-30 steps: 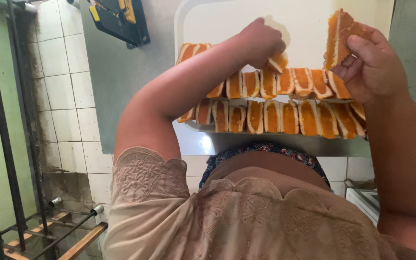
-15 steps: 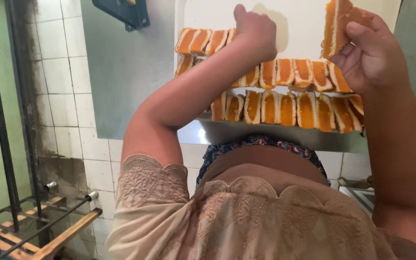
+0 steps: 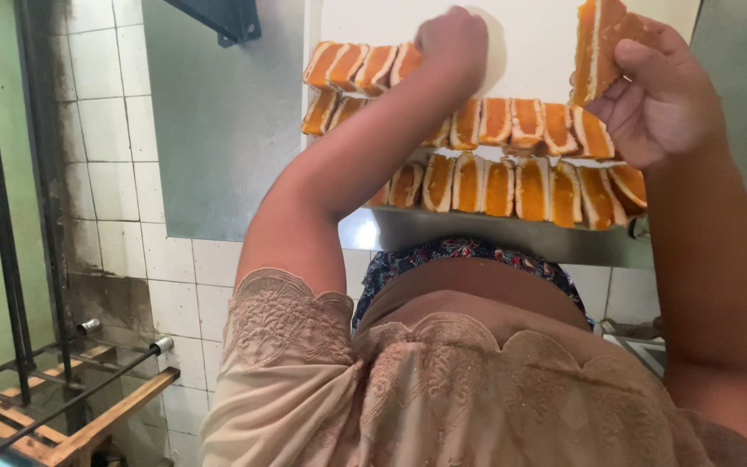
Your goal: The person picks up pre-cut slices of layered orange cake from a metal table and arranges them in neat rows on a white serving tray, working piece by piece until the tray is filled with several rows of slices.
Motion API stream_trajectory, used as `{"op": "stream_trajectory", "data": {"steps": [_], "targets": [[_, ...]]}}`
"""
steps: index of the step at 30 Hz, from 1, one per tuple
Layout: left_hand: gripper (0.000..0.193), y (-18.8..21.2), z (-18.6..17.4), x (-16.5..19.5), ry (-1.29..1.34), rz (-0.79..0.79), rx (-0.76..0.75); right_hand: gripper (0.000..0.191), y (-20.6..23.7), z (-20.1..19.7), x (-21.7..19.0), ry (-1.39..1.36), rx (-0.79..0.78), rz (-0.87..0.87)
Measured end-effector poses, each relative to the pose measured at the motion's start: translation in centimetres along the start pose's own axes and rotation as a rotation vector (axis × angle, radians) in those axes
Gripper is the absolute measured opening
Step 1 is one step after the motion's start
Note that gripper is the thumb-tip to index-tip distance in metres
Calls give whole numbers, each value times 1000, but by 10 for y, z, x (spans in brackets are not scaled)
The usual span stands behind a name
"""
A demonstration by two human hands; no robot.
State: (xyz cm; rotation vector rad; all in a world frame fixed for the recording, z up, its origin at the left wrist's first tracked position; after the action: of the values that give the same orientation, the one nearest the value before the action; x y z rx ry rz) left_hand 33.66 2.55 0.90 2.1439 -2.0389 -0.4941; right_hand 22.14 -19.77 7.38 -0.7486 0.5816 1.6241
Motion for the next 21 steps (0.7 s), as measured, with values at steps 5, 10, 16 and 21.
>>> {"op": "stream_trajectory", "data": {"steps": [5,10,16,21], "targets": [[42,-13,-13,-5,-211,-22,-149,25,0,-1,-5,4,-55,-10],[31,-27,-20,-14,200,43,-56,25,-13,3,2,6,-96,23],[52,-22,-31,-15,920,192,-204,38,-36,11,28,-19,3,139],[80,13,-36,-27,1394,176,-629,53,-46,25,49,125,54,90]]}}
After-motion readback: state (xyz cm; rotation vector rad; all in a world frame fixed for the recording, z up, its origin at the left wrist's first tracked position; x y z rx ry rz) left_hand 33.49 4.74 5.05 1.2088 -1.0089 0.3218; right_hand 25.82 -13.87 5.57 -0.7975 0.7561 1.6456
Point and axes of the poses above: each hand's wrist, its own y-axis away from the middle knuckle, its own z-axis out of the palm, x = y × z, the point moved 3 cm from there along -y, towards the middle knuckle, and after that the axes turned 13 degrees about -z, right-handed, at the moved point
